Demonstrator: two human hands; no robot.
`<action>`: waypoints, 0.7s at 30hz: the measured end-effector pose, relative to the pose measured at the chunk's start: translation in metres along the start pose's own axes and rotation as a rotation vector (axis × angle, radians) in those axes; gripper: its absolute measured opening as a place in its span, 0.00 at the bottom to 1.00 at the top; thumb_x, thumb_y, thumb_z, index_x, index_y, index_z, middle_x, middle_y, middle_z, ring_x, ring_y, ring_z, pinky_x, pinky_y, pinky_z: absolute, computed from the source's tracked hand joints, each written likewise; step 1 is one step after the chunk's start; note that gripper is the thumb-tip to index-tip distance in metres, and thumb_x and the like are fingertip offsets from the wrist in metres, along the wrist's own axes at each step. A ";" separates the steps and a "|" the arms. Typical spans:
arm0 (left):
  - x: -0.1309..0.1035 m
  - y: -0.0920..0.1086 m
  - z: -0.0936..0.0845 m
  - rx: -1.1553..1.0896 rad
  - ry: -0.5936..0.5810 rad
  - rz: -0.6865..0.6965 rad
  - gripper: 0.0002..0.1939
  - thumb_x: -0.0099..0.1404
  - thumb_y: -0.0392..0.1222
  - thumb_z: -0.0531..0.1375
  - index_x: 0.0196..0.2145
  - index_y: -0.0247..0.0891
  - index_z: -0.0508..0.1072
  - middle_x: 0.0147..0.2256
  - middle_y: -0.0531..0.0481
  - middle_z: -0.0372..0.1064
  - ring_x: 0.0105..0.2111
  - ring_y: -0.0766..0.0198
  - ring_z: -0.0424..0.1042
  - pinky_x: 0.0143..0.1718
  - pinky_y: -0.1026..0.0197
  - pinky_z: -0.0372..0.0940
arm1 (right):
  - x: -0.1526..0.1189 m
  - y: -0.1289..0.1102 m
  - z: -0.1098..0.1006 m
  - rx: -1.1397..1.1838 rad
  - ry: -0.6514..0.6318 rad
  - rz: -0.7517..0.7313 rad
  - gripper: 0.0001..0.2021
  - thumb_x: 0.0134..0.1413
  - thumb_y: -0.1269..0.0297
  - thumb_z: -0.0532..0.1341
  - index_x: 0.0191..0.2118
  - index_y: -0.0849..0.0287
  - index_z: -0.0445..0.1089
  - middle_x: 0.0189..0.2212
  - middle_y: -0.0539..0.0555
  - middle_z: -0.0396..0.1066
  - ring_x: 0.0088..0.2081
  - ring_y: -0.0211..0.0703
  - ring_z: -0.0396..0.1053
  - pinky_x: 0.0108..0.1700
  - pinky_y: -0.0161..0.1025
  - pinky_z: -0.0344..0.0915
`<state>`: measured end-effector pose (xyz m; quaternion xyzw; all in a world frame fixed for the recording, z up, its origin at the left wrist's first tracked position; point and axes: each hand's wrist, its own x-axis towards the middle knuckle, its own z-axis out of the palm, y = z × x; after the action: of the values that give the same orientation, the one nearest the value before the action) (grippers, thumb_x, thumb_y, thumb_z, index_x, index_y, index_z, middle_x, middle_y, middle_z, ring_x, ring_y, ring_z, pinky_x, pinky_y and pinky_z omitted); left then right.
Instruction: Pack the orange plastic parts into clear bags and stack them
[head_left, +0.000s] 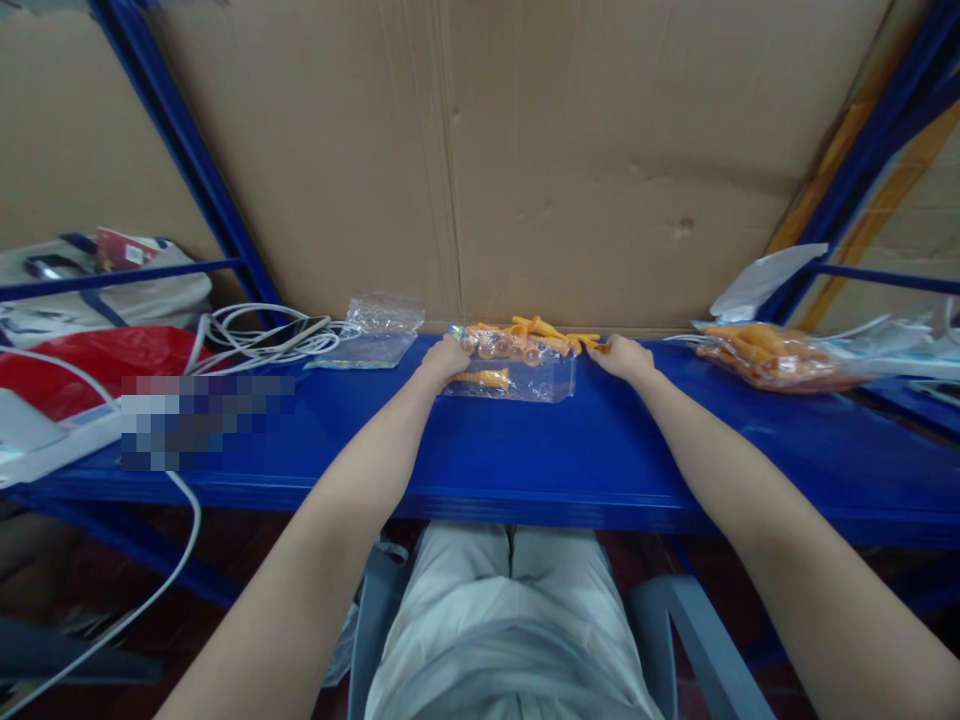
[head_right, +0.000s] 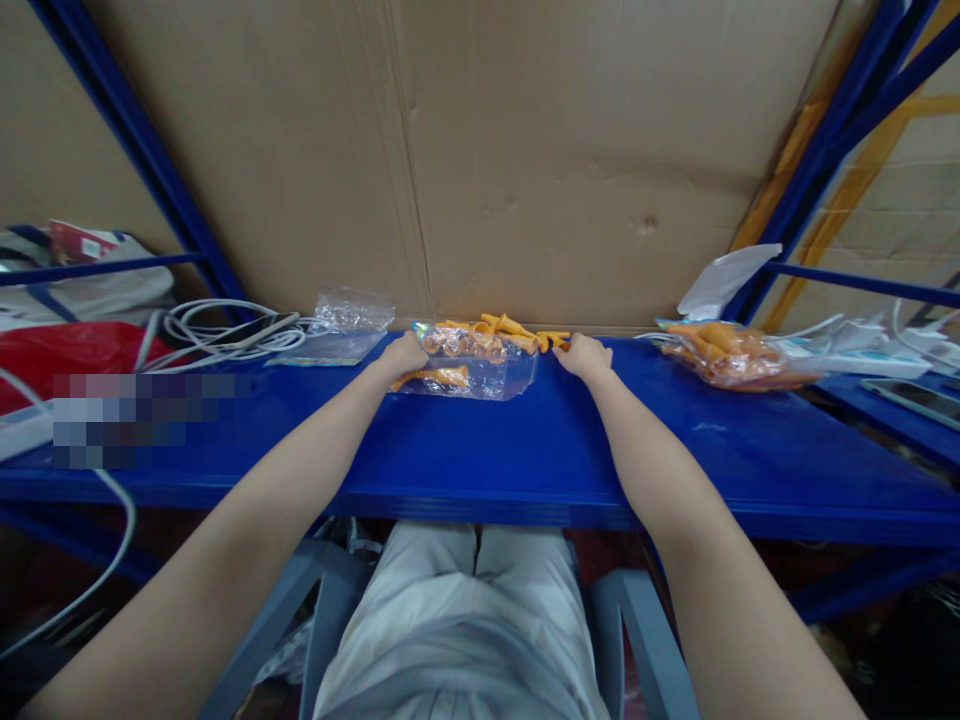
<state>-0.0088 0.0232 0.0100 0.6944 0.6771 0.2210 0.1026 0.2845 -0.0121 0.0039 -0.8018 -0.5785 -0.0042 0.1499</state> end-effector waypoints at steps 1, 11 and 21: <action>-0.001 0.001 0.000 0.034 0.014 -0.040 0.30 0.61 0.47 0.61 0.55 0.25 0.65 0.54 0.23 0.67 0.54 0.43 0.70 0.49 0.56 0.64 | 0.001 0.000 -0.001 0.012 -0.006 0.014 0.26 0.60 0.50 0.53 0.54 0.66 0.68 0.51 0.70 0.71 0.56 0.61 0.67 0.52 0.51 0.64; -0.006 0.007 -0.003 0.112 0.012 -0.091 0.29 0.65 0.49 0.58 0.57 0.25 0.61 0.56 0.26 0.65 0.54 0.47 0.69 0.50 0.58 0.64 | 0.004 0.009 -0.005 0.108 -0.014 0.178 0.30 0.56 0.51 0.57 0.56 0.72 0.66 0.53 0.75 0.68 0.57 0.62 0.66 0.53 0.47 0.65; -0.005 0.007 -0.004 0.081 0.033 -0.088 0.30 0.66 0.52 0.56 0.57 0.24 0.61 0.56 0.26 0.66 0.55 0.46 0.69 0.50 0.58 0.63 | 0.018 0.031 -0.011 0.482 0.278 0.266 0.19 0.60 0.59 0.56 0.51 0.67 0.68 0.41 0.66 0.72 0.44 0.51 0.72 0.43 0.41 0.66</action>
<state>-0.0040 0.0168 0.0156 0.6640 0.7168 0.2001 0.0727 0.3209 -0.0066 0.0108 -0.8035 -0.4267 0.0429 0.4128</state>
